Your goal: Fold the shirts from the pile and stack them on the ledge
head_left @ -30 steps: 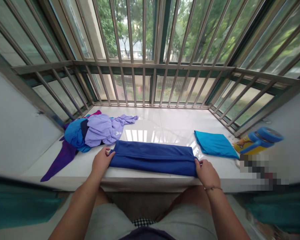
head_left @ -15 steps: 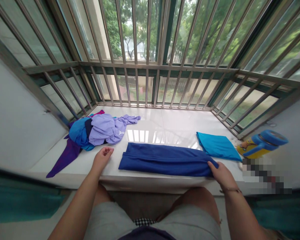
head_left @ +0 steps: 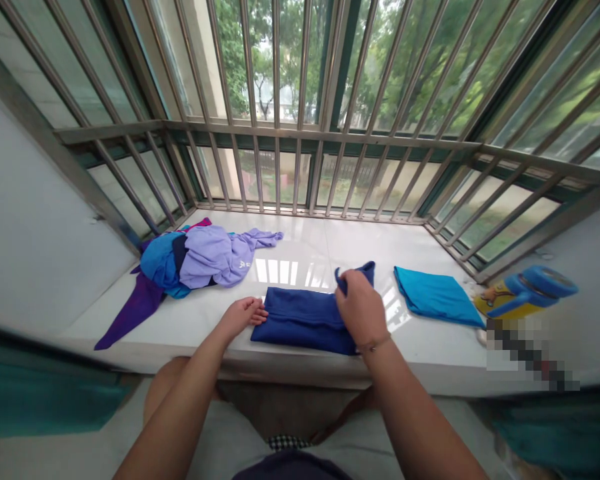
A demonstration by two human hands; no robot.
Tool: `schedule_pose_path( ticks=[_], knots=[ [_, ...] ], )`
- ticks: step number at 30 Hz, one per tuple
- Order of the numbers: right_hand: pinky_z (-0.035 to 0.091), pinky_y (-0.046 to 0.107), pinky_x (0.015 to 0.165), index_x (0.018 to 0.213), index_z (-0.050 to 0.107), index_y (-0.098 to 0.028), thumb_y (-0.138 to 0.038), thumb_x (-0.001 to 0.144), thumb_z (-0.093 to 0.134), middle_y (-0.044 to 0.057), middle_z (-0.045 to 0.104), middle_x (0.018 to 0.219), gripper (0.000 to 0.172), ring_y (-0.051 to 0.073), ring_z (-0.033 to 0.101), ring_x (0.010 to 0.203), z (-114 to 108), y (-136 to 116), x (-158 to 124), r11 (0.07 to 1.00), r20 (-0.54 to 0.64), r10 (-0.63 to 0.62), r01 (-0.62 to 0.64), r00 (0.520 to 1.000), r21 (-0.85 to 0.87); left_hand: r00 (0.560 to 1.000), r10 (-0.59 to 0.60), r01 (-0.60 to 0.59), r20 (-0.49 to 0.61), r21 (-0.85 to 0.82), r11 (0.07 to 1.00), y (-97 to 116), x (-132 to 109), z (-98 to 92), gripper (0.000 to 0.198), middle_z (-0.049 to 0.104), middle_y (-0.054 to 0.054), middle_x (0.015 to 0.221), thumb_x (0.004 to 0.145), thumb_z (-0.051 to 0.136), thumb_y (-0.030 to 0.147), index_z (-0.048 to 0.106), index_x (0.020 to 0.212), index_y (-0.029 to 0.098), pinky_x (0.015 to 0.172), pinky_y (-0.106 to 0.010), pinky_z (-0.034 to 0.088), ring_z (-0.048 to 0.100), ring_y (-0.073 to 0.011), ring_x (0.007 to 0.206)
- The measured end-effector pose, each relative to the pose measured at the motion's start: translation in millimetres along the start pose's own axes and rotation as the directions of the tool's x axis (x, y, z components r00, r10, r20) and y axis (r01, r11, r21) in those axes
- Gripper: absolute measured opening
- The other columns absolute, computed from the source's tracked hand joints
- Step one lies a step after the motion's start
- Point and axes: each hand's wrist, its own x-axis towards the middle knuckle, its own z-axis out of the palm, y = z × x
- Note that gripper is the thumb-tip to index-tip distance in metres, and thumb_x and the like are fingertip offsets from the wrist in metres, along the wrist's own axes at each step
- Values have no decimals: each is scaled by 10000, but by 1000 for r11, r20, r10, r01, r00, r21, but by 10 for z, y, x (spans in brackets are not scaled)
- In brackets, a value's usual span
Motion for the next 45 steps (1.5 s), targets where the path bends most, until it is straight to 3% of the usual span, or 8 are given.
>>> schedule_pose_path(
  ticks=[4, 8, 14, 19, 27, 34, 40, 45],
  knots=[
    [485, 297, 816, 1102, 655, -204, -125, 1044, 542, 94, 715, 1095, 150, 210, 679, 957, 598, -903, -97, 968, 181, -246, 250, 952, -2, 995, -104, 105, 10, -104, 989, 64, 17, -14, 659, 825, -144, 872, 885, 636, 832, 690, 934, 176, 773, -351, 626, 802, -244, 801],
    [531, 373, 846, 1243, 672, -208, -204, 1107, 489, 126, 712, 1207, 228, 261, 680, 1052, 1265, -1398, -401, 901, 386, -416, 430, 823, 52, 998, -68, 66, -7, -107, 992, 78, -10, -34, 637, 734, -44, 704, 831, 700, 825, 677, 889, 191, 643, -290, 533, 714, -205, 685],
    [536, 393, 898, 1340, 664, -191, -195, 1099, 497, 136, 715, 1245, 293, 277, 644, 1116, 1548, -1255, -751, 869, 330, -492, 481, 806, 118, 999, 16, -17, 43, 5, 1000, 91, -41, -16, 537, 628, 38, 665, 656, 872, 648, 648, 822, 189, 600, -245, 426, 572, -138, 614],
    [493, 407, 1105, 1318, 685, -223, -393, 1050, 686, 92, 739, 1325, 317, 266, 628, 1257, 1293, -969, -846, 693, 241, -715, 623, 656, 363, 997, 79, -77, -14, 91, 993, 15, -4, -6, 494, 607, 52, 631, 681, 789, 659, 627, 814, 211, 571, -254, 395, 558, -145, 579],
    [197, 590, 1335, 1589, 562, -188, -303, 1125, 443, 138, 480, 1710, 493, 337, 345, 1625, 1026, -234, -304, 963, 160, -267, 254, 950, 95, 940, 257, -158, -223, 383, 910, -140, -87, 173, 236, 798, -50, 850, 834, 692, 422, 732, 945, 218, 714, -308, 524, 744, -240, 789],
    [267, 543, 1315, 1660, 480, -122, -392, 1131, 392, 135, 336, 1789, 600, 356, 243, 1668, 1350, 194, -226, 997, 310, -36, 53, 950, -48, 906, 300, -65, -297, 605, 794, -117, -193, 263, 242, 819, -93, 1014, 910, 583, 249, 755, 1076, 220, 860, -373, 556, 772, -284, 945],
    [238, 586, 1316, 1675, 466, -148, -409, 1126, 366, 131, 341, 1786, 617, 350, 221, 1675, 1466, 199, -251, 998, 301, -38, 53, 953, -42, 714, 695, -294, -89, 862, 412, 61, -208, 583, 470, 664, -220, 1482, 990, 516, 228, 671, 1424, 135, 1230, -517, 442, 593, -366, 1419],
    [240, 625, 1308, 1688, 449, -171, -419, 1124, 350, 134, 359, 1777, 624, 341, 216, 1679, 1477, 202, -255, 999, 313, -26, 36, 949, -26, 821, 566, -318, 76, 883, 344, -67, -51, 779, 573, 477, -185, 1712, 1063, 533, 463, 598, 1565, 197, 1284, -629, 352, 447, -411, 1575]
  ],
)
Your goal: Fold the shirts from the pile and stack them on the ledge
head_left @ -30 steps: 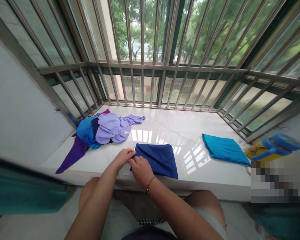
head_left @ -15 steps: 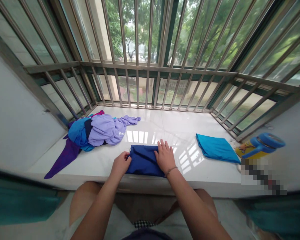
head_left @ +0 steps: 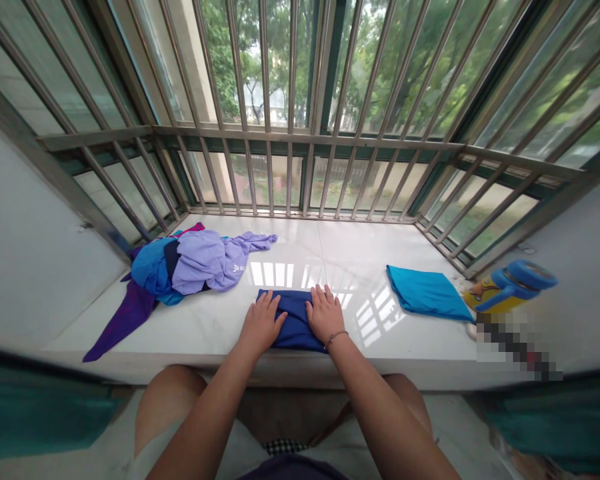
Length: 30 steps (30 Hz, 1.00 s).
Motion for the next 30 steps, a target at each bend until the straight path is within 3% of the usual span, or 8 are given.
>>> schedule_pose_path(
  ticks=[6, 11, 13, 16, 21, 23, 27, 30],
  knots=[
    [233, 639, 1313, 1676, 462, -175, -414, 1133, 343, 128, 378, 1769, 606, 329, 221, 1680, -49, 19, -7, 1000, 7, -11, 11, 1000, 1, 999, -24, 21, 48, 62, 998, -387, -214, 88, 663, 376, -167, 1772, 1090, 468, 545, 478, 1676, 235, 1308, -598, 316, 391, -373, 1624],
    [21, 781, 1291, 1722, 358, -147, -303, 1118, 369, 183, 311, 1785, 624, 369, 151, 1695, -81, -229, -126, 999, -72, -8, 5, 997, -45, 999, -31, 26, 40, 110, 994, -478, -385, 72, 678, 376, -169, 1768, 1103, 412, 505, 430, 1698, 180, 1325, -576, 296, 391, -349, 1628],
    [61, 755, 1307, 1741, 308, -152, -332, 1119, 389, 187, 299, 1790, 652, 353, 166, 1695, -12, -466, -284, 990, -62, -142, 141, 988, -25, 999, -38, 35, 28, 117, 993, -491, -394, 90, 646, 375, -164, 1769, 1104, 392, 446, 437, 1693, 184, 1325, -575, 298, 386, -337, 1633],
    [181, 703, 1316, 1752, 278, -183, -555, 1078, 514, 191, 312, 1787, 805, 362, 243, 1670, 162, -824, -548, 925, 5, -375, 374, 927, 58, 999, -22, 19, 35, 75, 997, -588, -361, 98, 608, 387, -161, 1763, 1098, 348, 337, 460, 1677, 188, 1321, -571, 308, 376, -311, 1641],
    [273, 730, 1262, 1742, 280, -208, -636, 864, 835, 236, 461, 1687, 1123, 433, 409, 1544, 270, -1088, -677, 916, 48, -402, 400, 914, 42, 998, -62, 63, 21, -91, 994, -892, -257, -17, 611, 547, -165, 1665, 1103, 279, 335, 494, 1645, 153, 1319, -503, 353, 471, -264, 1588],
    [387, 684, 1199, 1700, 366, -225, -562, 868, 860, 219, 591, 1540, 1025, 404, 547, 1381, 230, -1135, -673, 922, 48, -387, 387, 921, 11, 991, -129, 125, -36, -95, 988, -955, -223, -62, 614, 581, -185, 1631, 1103, 279, 365, 534, 1606, 123, 1323, -504, 352, 493, -281, 1572],
    [509, 573, 1067, 1387, 661, -227, -298, 1071, 588, 147, 697, 1261, 332, 321, 640, 1138, 191, -1257, -785, 914, 21, -401, 402, 916, -64, 984, -152, 147, -93, -57, 987, -911, -201, -90, 610, 592, -224, 1607, 1104, 288, 403, 603, 1523, 92, 1316, -535, 353, 499, -327, 1564],
    [544, 496, 976, 1128, 721, -230, -237, 1099, 492, 112, 713, 1144, 232, 305, 658, 1072, 169, -1295, -915, 908, 30, -416, 417, 909, -48, 984, -144, 140, -107, -40, 989, -851, -210, -96, 574, 591, -226, 1607, 1095, 317, 393, 658, 1457, 106, 1309, -558, 359, 513, -341, 1552]
  ],
)
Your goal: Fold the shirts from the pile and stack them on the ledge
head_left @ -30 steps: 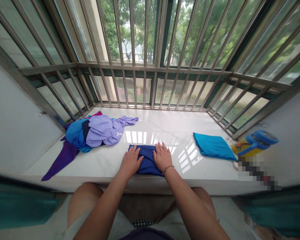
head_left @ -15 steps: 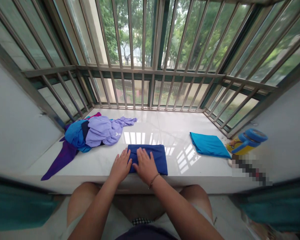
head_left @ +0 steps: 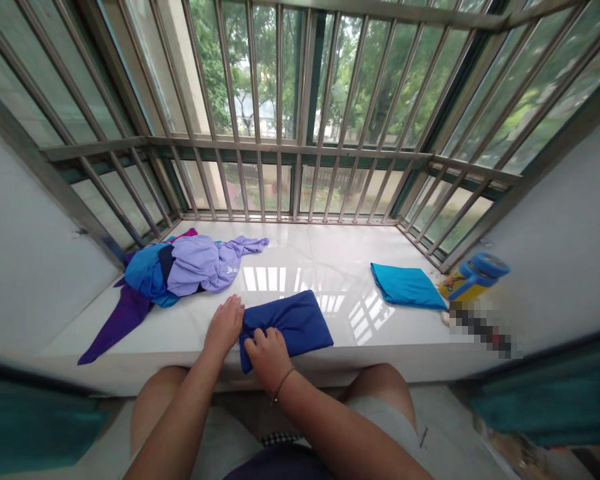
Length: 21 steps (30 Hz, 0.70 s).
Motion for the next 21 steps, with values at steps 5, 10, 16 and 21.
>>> schedule_pose_path(
  ticks=[5, 10, 16, 21],
  knots=[
    [528, 324, 862, 1130, 706, -240, -113, 977, 580, 61, 754, 1117, 235, 233, 706, 1008, -346, 280, -112, 952, -17, 183, -173, 983, 251, 999, -37, 39, 34, -63, 997, -45, 4, -28, 575, 628, -176, 1586, 1093, 284, 369, 681, 1437, 138, 1318, -513, 366, 525, -293, 1548],
    [536, 362, 864, 1041, 723, -232, -474, 1060, 521, 53, 778, 947, 316, 262, 725, 917, -945, 1169, -163, 662, -136, 542, -322, 830, 677, 999, -38, 39, 11, -78, 996, -128, 2, 2, 586, 652, -145, 1567, 1100, 261, 387, 708, 1399, 154, 1322, -502, 368, 534, -277, 1541],
    [561, 406, 914, 1137, 766, -198, -683, 915, 685, 66, 798, 972, 539, 271, 703, 938, -1768, 2588, -315, 518, -331, 752, -202, 570, 831, 1000, -14, 14, -12, -53, 998, -175, 11, 62, 568, 679, -161, 1529, 1096, 286, 378, 732, 1352, 135, 1303, -527, 404, 576, -295, 1505],
    [516, 359, 839, 1146, 792, -156, -463, 967, 678, 95, 784, 959, 373, 239, 679, 880, -2652, 3512, -485, 690, -552, 722, -495, 417, 529, 999, -16, 15, -31, -49, 999, -193, 11, 81, 577, 690, -164, 1514, 1104, 304, 423, 726, 1370, 134, 1297, -511, 418, 589, -287, 1493]
  ],
)
